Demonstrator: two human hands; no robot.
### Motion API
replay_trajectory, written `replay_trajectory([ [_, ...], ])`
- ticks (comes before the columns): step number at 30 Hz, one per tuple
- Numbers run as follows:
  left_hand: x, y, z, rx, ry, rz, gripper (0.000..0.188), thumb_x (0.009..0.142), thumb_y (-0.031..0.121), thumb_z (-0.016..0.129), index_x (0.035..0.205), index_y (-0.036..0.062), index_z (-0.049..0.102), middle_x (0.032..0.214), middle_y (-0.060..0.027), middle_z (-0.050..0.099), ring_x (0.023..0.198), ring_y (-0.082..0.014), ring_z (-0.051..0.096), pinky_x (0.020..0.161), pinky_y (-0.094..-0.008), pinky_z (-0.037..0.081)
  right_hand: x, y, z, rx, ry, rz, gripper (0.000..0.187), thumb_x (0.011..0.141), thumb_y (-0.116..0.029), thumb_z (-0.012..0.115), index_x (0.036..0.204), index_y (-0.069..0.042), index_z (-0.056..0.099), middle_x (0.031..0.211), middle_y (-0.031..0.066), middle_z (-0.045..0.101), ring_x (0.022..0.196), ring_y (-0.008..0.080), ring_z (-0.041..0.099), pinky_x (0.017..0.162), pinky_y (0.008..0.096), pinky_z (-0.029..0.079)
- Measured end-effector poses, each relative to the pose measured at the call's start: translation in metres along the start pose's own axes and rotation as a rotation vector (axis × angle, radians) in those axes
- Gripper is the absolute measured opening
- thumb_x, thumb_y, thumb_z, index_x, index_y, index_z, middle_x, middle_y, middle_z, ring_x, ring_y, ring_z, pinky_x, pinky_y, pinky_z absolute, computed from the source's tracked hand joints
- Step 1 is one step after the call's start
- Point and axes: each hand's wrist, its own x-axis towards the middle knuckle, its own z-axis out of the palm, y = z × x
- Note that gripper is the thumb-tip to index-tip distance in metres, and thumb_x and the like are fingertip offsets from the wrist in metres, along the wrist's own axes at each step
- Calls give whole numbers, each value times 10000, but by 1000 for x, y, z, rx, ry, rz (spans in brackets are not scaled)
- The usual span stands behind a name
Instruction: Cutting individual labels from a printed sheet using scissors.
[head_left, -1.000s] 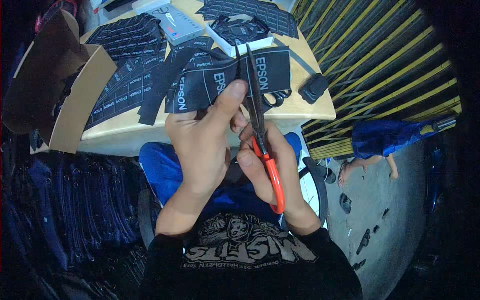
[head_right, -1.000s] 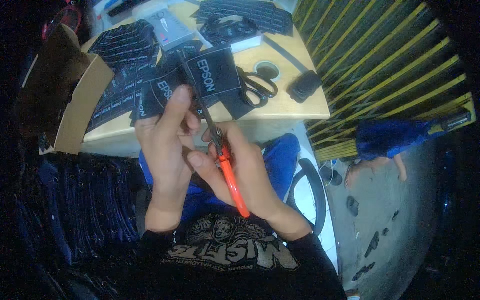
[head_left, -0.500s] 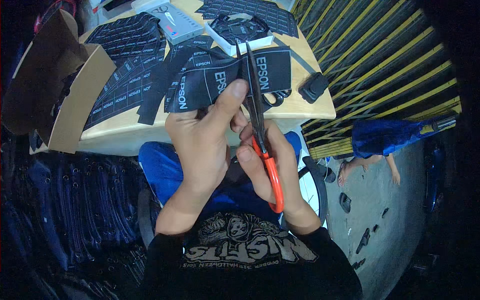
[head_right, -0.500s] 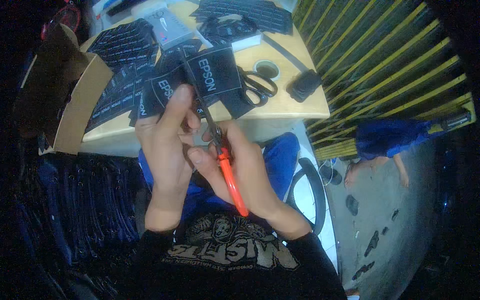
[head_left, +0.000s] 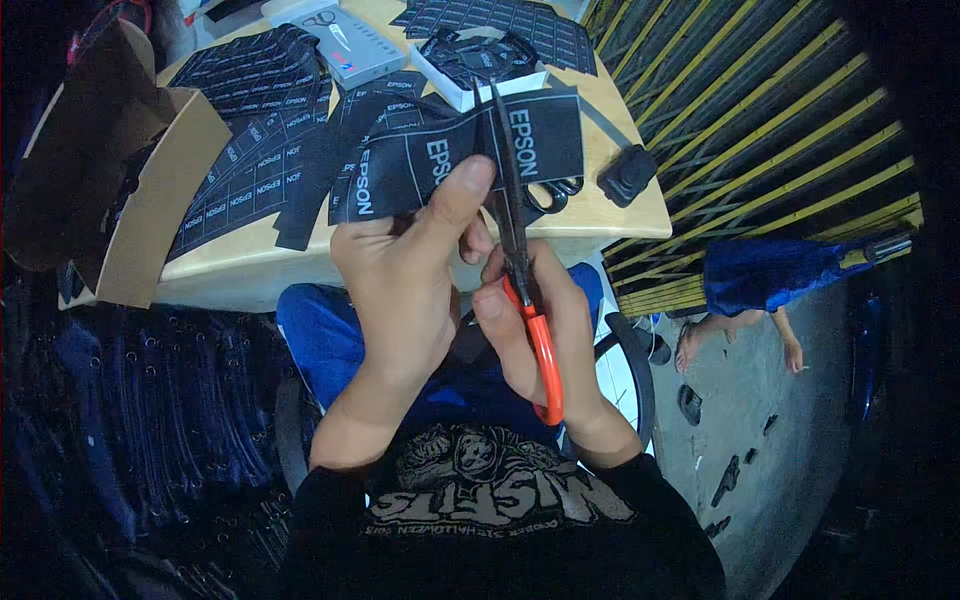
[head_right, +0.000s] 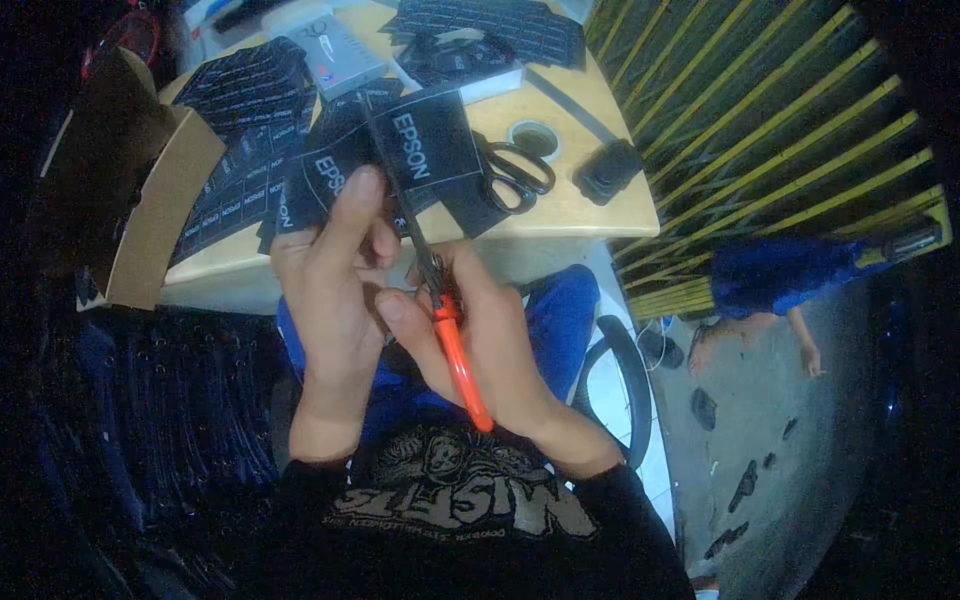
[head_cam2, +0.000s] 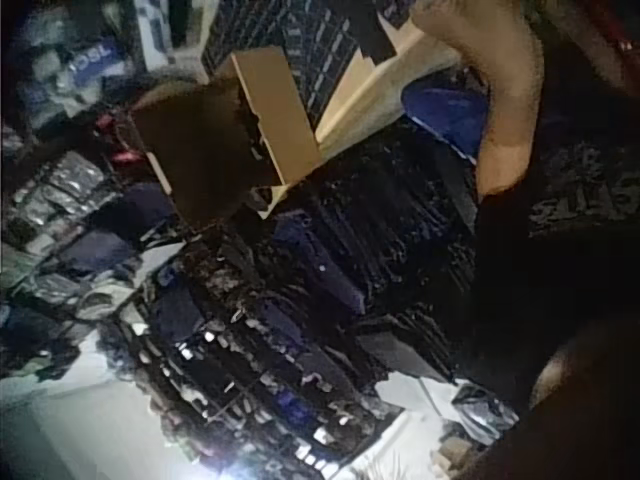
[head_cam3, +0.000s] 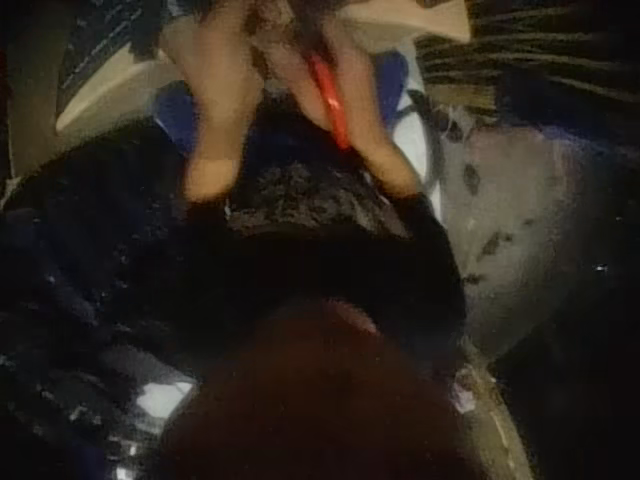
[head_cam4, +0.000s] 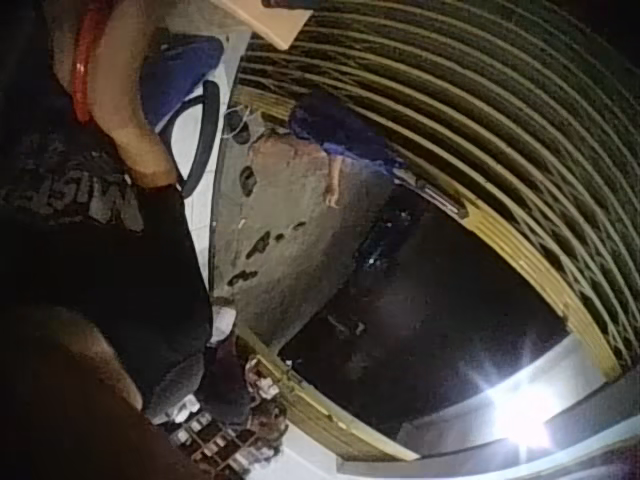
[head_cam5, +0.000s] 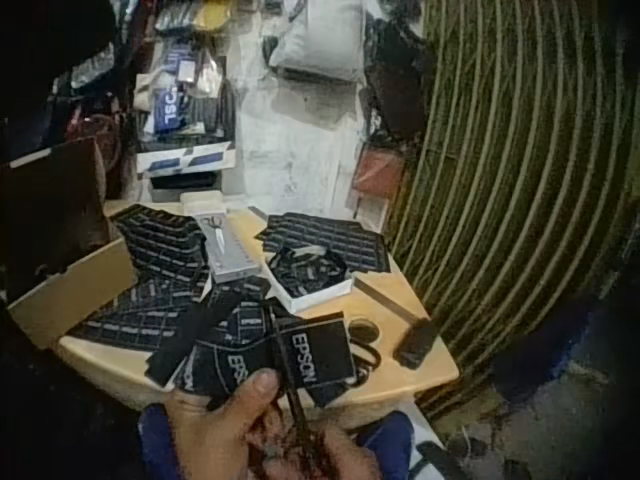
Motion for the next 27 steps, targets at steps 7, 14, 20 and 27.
replay_trajectory([
  [7,2,2,-3,18,-28,4,80,789,39,688,818,14,618,687,-10,582,526,-70,500,483,-199,392,2,2,2,-42,18,-51,318,831,-235,657,981,0,504,608,91,534,529,139,527,516,272,428],
  [14,3,1,-1,-10,-34,0,90,789,47,687,827,11,614,692,-14,583,531,-73,501,480,-202,383,1,3,2,-78,20,-10,297,828,-221,662,956,-2,509,598,103,549,506,164,547,503,283,434],
  [20,4,-1,0,-45,-22,-20,89,791,45,684,834,14,613,694,-19,580,529,-73,497,480,-204,380,1,-2,0,-117,16,57,302,820,-204,668,989,-9,513,612,112,569,542,159,587,527,274,449],
  [27,6,-1,-2,-49,-42,-12,96,793,43,679,854,20,609,709,-20,581,527,-70,483,471,-202,364,0,6,1,-49,23,-42,337,808,-225,679,990,-6,499,591,78,545,517,147,555,512,270,433],
])
